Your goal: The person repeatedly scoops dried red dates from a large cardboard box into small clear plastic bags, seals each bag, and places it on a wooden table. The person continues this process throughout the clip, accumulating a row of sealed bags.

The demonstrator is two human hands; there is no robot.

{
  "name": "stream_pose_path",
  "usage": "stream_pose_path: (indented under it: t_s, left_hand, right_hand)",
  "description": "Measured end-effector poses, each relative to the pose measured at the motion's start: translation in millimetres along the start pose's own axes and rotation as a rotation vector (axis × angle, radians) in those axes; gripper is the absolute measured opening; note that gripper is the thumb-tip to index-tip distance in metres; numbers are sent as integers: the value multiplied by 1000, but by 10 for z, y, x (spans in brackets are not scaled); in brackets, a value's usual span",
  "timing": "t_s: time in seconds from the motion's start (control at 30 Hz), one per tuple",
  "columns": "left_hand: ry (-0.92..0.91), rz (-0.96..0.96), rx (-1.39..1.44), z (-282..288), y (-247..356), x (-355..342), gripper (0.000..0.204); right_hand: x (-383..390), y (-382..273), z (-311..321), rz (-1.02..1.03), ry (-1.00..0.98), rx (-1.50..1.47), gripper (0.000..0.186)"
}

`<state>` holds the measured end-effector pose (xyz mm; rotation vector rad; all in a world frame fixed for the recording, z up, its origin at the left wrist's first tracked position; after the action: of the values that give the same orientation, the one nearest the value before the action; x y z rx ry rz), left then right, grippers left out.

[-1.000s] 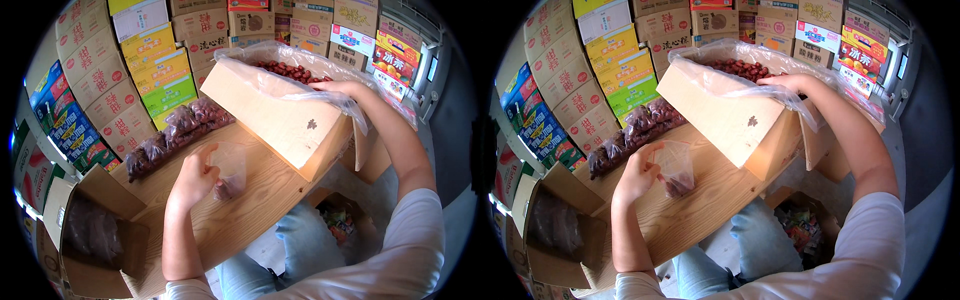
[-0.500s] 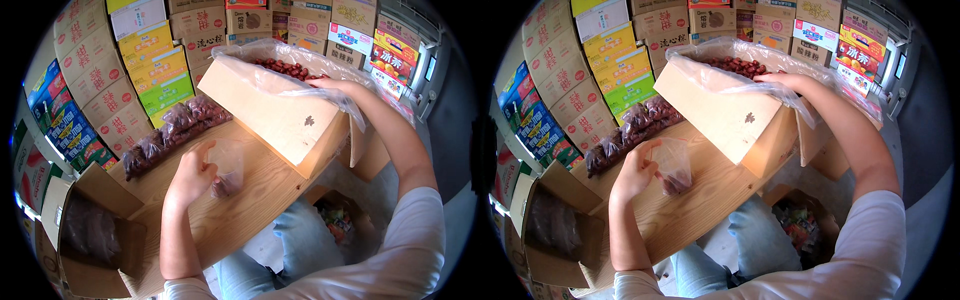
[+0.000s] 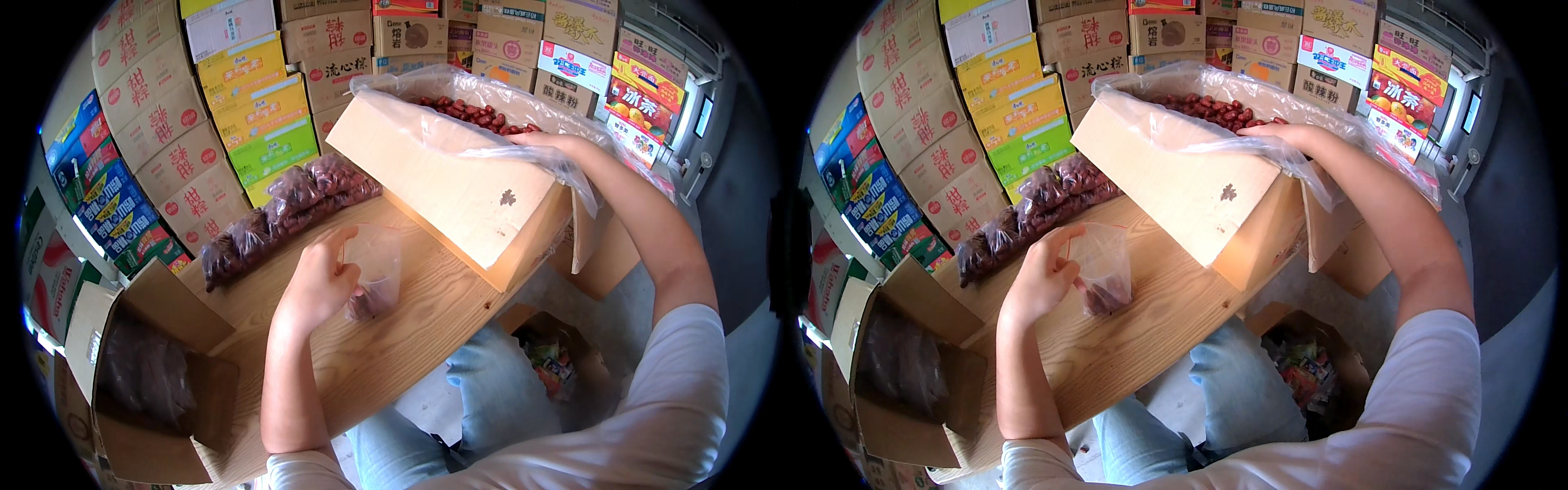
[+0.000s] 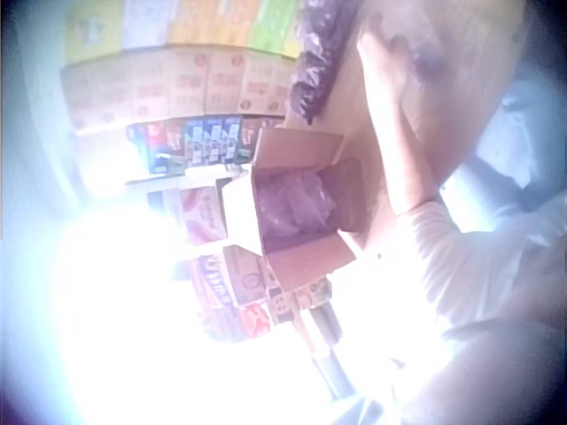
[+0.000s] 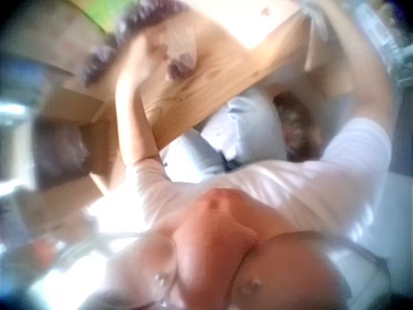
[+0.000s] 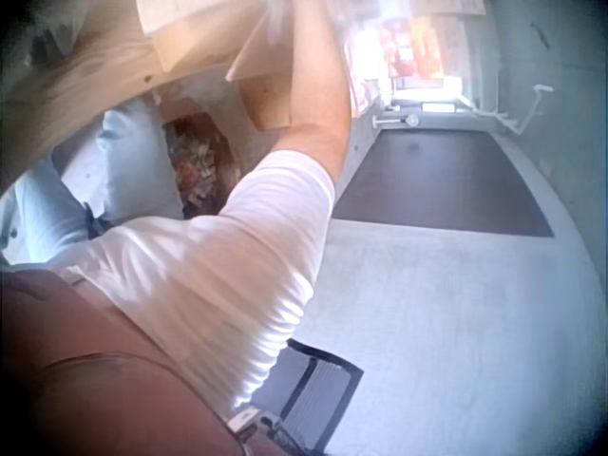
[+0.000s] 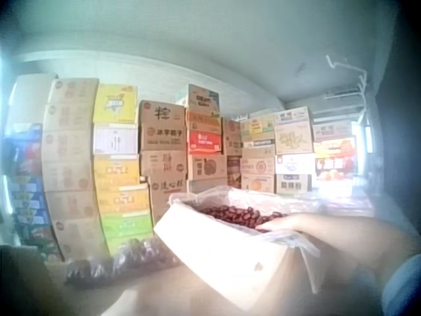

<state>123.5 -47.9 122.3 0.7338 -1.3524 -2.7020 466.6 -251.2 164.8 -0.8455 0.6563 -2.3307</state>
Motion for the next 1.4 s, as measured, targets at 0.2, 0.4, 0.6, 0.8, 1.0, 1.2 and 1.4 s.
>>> stream_pose_path:
  t_s: [0.2,0.4,0.6,0.8,1.0,1.2,1.4]
  left_hand:
    - [-15,34,-6,5,9,20,53]
    - [-6,-3,14,-25,38,-9,53]
    - [-1,-6,19,-15,19,-3,52]
    - [-7,-8,13,-14,22,-1,52]
    - [-40,47,8,-19,-9,-8,55]
    - [-27,45,31,-33,-14,-10,55]
    - [-44,40,50,-33,-30,-15,57]
  right_hand:
    - [129,-151,-21,-18,95,-2,26]
    - [-26,-108,237,305,217,361,26]
    - [-39,-132,370,401,368,391,28]
    - [48,-122,484,288,461,240,25]
    - [333,-180,462,250,479,-293,27]
    - [373,-80,720,150,543,-563,25]
    - [781,-925,623,412,337,-578,27]
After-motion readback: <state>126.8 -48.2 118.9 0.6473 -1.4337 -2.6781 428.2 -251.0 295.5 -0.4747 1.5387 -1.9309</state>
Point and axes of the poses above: each hand's wrist, its own x-axis away from the middle knuckle, its own z-axis out of the back of the hand, y = z × x, the point moved 7 cm from there along -x, towards the middle knuckle, and after that the axes turned 9 degrees about -z, right-handed, at the moved point
